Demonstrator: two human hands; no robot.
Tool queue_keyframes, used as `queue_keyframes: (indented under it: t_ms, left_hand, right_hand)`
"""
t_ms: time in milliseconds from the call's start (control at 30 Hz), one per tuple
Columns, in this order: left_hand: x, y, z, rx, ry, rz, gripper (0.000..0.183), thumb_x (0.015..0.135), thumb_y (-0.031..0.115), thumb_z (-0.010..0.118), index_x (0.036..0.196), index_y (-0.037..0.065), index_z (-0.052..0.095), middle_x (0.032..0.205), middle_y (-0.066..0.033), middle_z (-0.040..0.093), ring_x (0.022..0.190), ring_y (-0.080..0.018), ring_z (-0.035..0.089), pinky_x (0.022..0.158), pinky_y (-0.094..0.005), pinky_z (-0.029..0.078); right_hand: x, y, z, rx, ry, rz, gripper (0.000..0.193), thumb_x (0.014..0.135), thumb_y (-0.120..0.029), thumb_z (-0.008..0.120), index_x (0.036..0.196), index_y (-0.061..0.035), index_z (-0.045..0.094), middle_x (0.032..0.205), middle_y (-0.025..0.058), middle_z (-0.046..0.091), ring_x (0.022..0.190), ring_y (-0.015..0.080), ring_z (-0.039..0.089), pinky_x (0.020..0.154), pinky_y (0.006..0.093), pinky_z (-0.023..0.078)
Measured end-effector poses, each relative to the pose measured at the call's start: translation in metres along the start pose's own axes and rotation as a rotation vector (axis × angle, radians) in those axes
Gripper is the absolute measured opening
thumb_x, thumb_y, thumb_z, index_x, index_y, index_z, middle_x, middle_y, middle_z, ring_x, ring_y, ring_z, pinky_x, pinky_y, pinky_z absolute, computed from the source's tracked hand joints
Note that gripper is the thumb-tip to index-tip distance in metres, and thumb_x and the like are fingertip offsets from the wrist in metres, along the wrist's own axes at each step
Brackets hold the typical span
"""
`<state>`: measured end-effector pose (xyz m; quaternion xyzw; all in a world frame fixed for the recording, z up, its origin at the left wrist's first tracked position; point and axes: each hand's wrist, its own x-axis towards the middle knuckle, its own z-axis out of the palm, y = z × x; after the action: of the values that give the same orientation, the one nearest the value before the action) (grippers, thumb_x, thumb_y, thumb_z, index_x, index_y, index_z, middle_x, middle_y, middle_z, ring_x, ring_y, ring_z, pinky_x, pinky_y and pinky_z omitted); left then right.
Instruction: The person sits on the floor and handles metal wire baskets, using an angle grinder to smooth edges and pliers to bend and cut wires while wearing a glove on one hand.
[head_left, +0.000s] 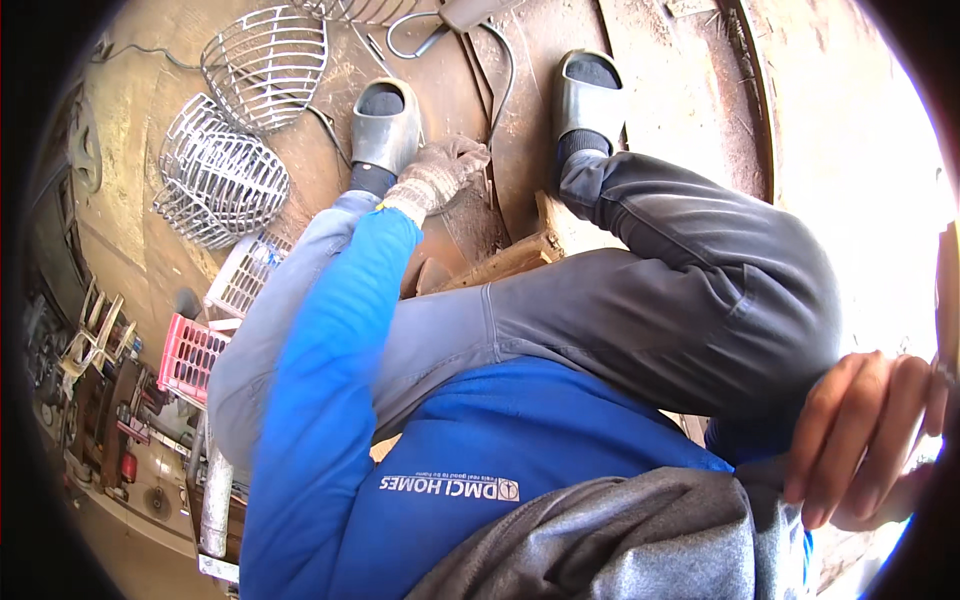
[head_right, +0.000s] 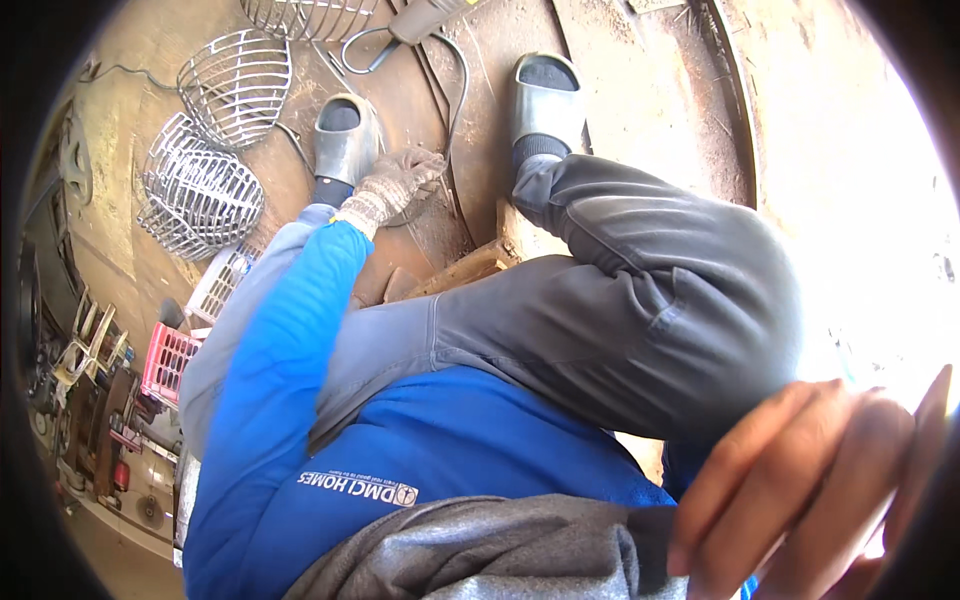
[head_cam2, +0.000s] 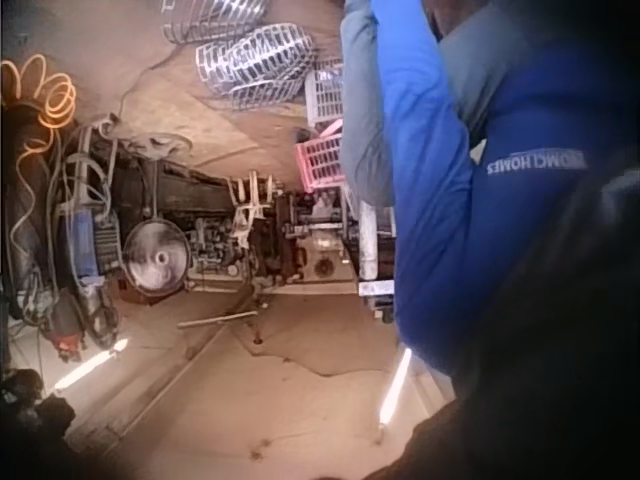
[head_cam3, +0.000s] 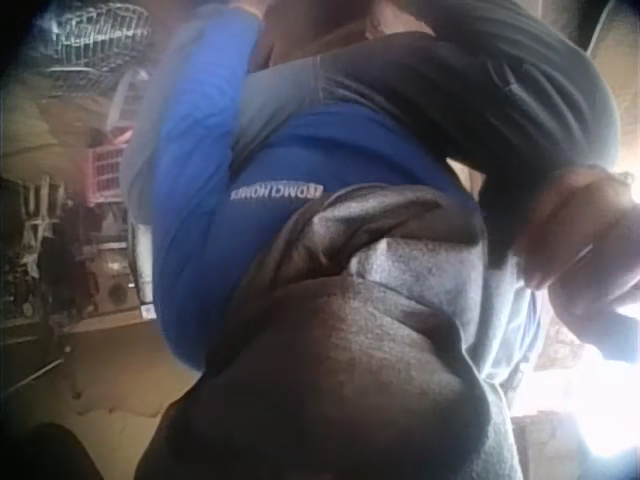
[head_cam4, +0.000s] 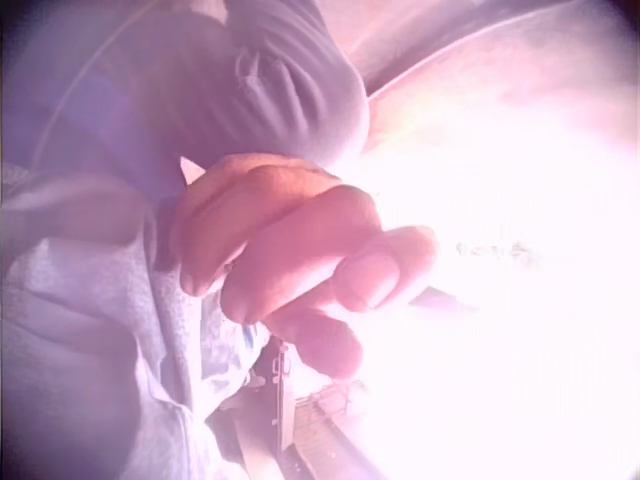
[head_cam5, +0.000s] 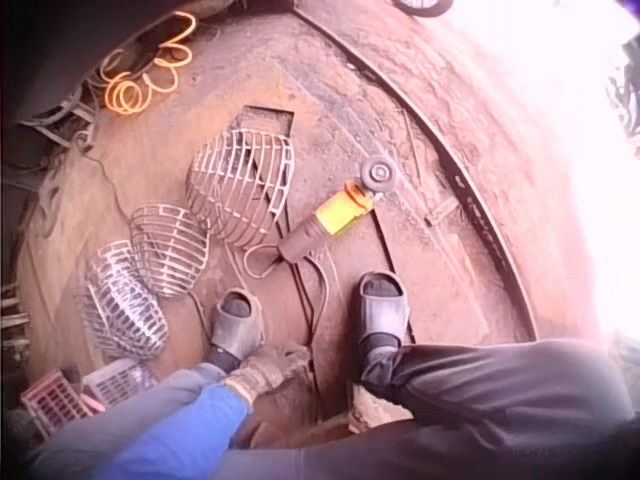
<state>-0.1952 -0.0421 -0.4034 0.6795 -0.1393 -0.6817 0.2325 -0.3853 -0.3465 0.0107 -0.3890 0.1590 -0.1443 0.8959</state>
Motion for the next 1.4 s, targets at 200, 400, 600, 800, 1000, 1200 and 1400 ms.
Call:
queue_keyframes:
  t_ms: [200, 400, 600, 800, 1000, 1200, 1400]
  left_hand:
    - [0.007, -0.025, -0.006, 0.150, 0.081, 0.244, 0.032, 0.098, 0.036, 0.057, 0.117, 0.012, 0.064, 0.096, -0.0072, 0.070, 0.086, -0.0225, 0.066, 0.075, -0.0391, 0.053]
    - [0.004, 0.000, 0.019, -0.484, 0.162, 0.047, 0.036, 0.097, 0.033, 0.062, 0.124, 0.010, 0.058, 0.094, -0.0073, 0.064, 0.070, -0.0190, 0.061, 0.062, -0.0317, 0.054]
    - [0.001, 0.013, 0.026, 0.027, -0.038, 0.010, 0.029, 0.098, 0.035, 0.057, 0.110, 0.009, 0.060, 0.092, -0.0086, 0.062, 0.079, -0.0236, 0.058, 0.068, -0.0398, 0.049]
    - [-0.009, 0.020, 0.047, 0.618, -0.003, -0.033, 0.054, 0.095, 0.047, 0.052, 0.121, 0.000, 0.061, 0.120, -0.0185, 0.066, 0.123, -0.0349, 0.056, 0.106, -0.0447, 0.041]
    - [0.001, 0.064, 0.092, 0.713, 0.071, -0.150, 0.044, 0.092, 0.034, 0.052, 0.119, 0.002, 0.064, 0.120, -0.0251, 0.064, 0.113, -0.0417, 0.061, 0.098, -0.0492, 0.048]
    - [0.028, 0.058, 0.105, 0.703, 0.245, -0.273, 0.034, 0.091, 0.032, 0.057, 0.109, 0.007, 0.071, 0.117, -0.0225, 0.066, 0.111, -0.0402, 0.062, 0.095, -0.0479, 0.051]
    - [0.002, 0.084, 0.113, 0.659, 0.313, -0.157, 0.029, 0.090, 0.029, 0.058, 0.103, 0.008, 0.071, 0.112, -0.0211, 0.068, 0.107, -0.0404, 0.064, 0.093, -0.0491, 0.052]
  right_hand:
    - [-0.003, 0.015, 0.010, -0.017, 0.143, -0.155, 0.033, 0.103, -0.024, 0.049, 0.120, 0.0007, 0.036, 0.072, 0.0073, 0.059, 0.052, 0.0223, 0.064, 0.045, 0.0324, 0.056]
    - [-0.011, 0.007, 0.023, 0.053, 0.306, -0.087, 0.040, 0.100, -0.029, 0.057, 0.117, 0.0006, 0.035, 0.069, 0.0095, 0.056, 0.049, 0.0254, 0.060, 0.046, 0.0386, 0.052]
    - [-0.007, -0.002, 0.023, 0.067, 0.356, -0.066, 0.037, 0.098, -0.027, 0.058, 0.111, 0.0021, 0.039, 0.062, 0.0125, 0.053, 0.047, 0.0268, 0.059, 0.043, 0.0405, 0.049]
    - [-0.006, -0.004, 0.025, 0.081, 0.327, -0.008, 0.037, 0.097, -0.026, 0.060, 0.111, 0.0033, 0.040, 0.062, 0.0152, 0.054, 0.048, 0.0284, 0.058, 0.044, 0.0419, 0.050]
    - [-0.010, 0.003, 0.030, 0.186, 0.457, -0.132, 0.045, 0.092, -0.023, 0.066, 0.111, 0.0089, 0.041, 0.059, 0.0143, 0.052, 0.048, 0.0250, 0.056, 0.043, 0.0375, 0.050]
    - [-0.011, 0.007, 0.027, 0.198, 0.378, -0.094, 0.045, 0.095, -0.024, 0.063, 0.112, 0.0068, 0.036, 0.061, 0.0147, 0.053, 0.049, 0.0263, 0.058, 0.044, 0.0390, 0.051]
    - [-0.012, 0.003, 0.021, 0.111, 0.401, -0.107, 0.041, 0.098, -0.028, 0.058, 0.111, 0.0032, 0.035, 0.061, 0.0115, 0.053, 0.047, 0.0258, 0.058, 0.042, 0.0388, 0.051]
